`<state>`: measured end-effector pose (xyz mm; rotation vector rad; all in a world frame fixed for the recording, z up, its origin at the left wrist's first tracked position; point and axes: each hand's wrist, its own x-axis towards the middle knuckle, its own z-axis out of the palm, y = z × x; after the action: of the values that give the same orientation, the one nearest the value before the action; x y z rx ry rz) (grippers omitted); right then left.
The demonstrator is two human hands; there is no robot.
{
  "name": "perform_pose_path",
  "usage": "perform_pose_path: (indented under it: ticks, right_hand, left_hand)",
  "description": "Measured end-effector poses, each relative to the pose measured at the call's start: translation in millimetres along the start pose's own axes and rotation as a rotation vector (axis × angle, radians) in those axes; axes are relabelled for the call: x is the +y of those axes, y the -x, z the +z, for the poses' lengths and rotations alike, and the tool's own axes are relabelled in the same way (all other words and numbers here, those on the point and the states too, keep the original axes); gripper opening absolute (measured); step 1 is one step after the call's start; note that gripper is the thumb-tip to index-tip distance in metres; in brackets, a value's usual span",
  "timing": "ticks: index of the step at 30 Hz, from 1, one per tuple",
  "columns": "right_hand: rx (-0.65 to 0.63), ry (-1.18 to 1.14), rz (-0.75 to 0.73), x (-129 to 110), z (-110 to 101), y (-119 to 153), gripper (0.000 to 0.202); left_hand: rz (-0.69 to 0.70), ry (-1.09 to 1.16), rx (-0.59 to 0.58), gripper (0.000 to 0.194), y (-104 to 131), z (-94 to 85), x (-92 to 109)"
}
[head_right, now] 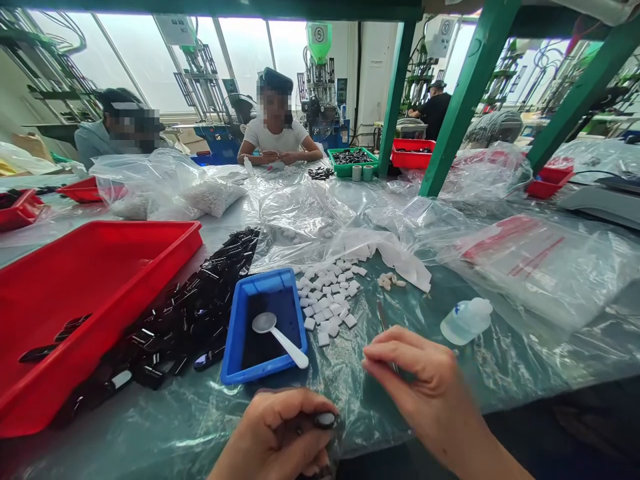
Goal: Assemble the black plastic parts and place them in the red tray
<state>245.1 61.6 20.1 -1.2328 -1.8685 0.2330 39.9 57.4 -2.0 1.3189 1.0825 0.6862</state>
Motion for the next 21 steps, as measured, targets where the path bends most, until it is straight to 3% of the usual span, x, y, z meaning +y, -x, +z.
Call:
perform_pose_path:
  ticks: [3,6,12,21]
  right_hand:
    - [-0.043,-0.332,-0.009,-21.7,9.5,10.4,0.012]
    - [-0.041,-0.451,-0.070,-27.8,19.6,13.2,0.022]
    - [-0.038,-0.443,-0.173,-24.6,29.8,14.8,0.036]
    - [-0.001,-0.259,-0.304,-22.6,28.1,22.8,0.033]
  left_hand:
    - [0.018,-0.019,-0.010,0.017,0.1,-0.1,1.0]
    - [0.039,-0.001,-0.038,0.017,0.1,-0.7,1.6]
    - [0.073,-0.030,-0.054,0.016,0.1,-1.4,2.9]
    - [0.088,-0.018,-0.041,0.015,-0.6,-1.5,0.8]
